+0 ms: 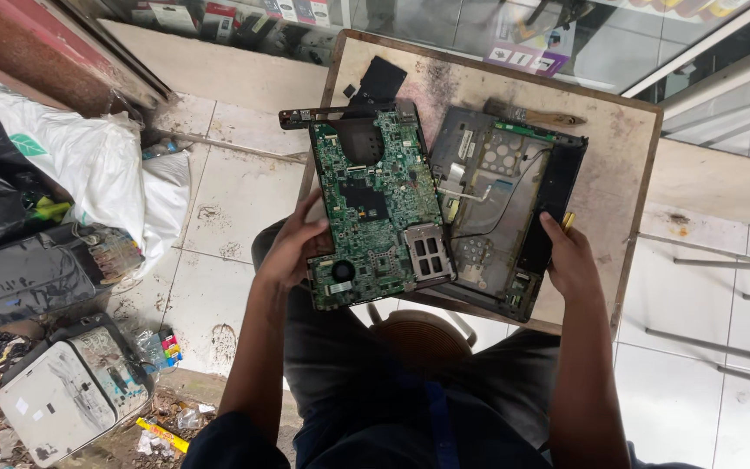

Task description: The person uses a screwdriver to remove screws from a circuit board and places them into a small plastic container. They then lift the circuit board off the table and set it aside, revealing the metal casing underneath.

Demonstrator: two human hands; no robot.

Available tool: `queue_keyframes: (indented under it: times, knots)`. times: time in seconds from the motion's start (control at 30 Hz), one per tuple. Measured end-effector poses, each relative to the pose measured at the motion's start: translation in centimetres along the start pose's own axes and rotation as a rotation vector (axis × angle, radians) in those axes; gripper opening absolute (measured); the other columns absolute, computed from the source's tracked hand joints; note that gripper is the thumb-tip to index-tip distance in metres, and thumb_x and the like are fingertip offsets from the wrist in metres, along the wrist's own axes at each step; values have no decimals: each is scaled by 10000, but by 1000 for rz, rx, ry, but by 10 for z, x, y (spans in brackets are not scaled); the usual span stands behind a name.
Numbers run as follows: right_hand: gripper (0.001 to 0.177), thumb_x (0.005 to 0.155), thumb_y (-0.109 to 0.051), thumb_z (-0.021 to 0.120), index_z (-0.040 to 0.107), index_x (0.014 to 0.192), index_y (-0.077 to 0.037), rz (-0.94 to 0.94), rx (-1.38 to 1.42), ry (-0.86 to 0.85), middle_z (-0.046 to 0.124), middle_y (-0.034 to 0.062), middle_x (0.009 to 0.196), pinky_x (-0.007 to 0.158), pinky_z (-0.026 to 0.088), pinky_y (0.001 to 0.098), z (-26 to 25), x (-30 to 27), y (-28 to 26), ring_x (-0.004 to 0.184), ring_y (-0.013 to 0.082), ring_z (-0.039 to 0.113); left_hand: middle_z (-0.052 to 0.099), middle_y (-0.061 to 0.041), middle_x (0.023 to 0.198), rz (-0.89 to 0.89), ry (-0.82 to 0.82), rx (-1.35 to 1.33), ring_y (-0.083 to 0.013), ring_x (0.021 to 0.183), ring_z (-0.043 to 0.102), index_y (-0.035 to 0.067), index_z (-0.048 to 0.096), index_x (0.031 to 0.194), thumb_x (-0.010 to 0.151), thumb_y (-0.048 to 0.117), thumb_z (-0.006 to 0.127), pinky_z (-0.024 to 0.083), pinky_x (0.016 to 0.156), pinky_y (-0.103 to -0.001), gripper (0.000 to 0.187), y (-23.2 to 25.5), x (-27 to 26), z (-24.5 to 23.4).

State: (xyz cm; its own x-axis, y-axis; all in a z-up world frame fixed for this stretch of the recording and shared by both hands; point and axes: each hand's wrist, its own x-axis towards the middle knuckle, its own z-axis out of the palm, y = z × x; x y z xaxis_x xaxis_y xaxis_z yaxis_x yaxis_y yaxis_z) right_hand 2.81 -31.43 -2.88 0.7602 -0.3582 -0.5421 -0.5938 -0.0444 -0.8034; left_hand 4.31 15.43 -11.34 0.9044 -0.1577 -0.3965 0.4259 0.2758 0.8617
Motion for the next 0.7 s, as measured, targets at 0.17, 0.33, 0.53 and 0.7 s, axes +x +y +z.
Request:
queue_keyframes:
  times: [0.17, 0.33, 0.53, 0.7]
  knots:
    - [520, 1052, -326, 835, 594, 1244, 93, -91, 68, -4, 605, 207, 1095, 933, 483, 598, -10, 16, 23, 1102, 390, 629, 443, -410, 1582, -83, 46, 69, -492, 1471, 486, -2, 118, 1715, 924, 408, 871, 653, 763, -545, 1167, 45, -13, 55]
    - [289, 952, -235, 927, 722, 1048, -56, -120, 324, 75, 680, 24, 884, 817, 606, 341, -2, 8, 25, 827, 151, 742, 413, -426, 1584, -60, -3, 167, -552, 1516, 381, -72, 125, 1691, 993, 501, 791, 659, 816, -569, 1121, 53, -13, 69]
    - [423, 944, -209, 943, 702, 1196, 30, -144, 370, 30, 762, 170, 1058, 928, 626, 471, -2, 46, 53, 995, 288, 794, 629, -164, 923, 70, 82, -17, -139, 709, 587, -178, 147, 1637, 919, 307, 898, 630, 484, -263, 1147, 52, -25, 95]
    - [336, 795, -213, 1028, 748, 961, -130, -224, 428, 271, 737, 23, 860, 798, 686, 286, -19, 26, 44, 771, 116, 789, 776, -174, 1057, 223, -23, -538, -330, 767, 810, 80, 587, 1424, 917, -126, 732, 746, 583, -380, 566, 47, -45, 105]
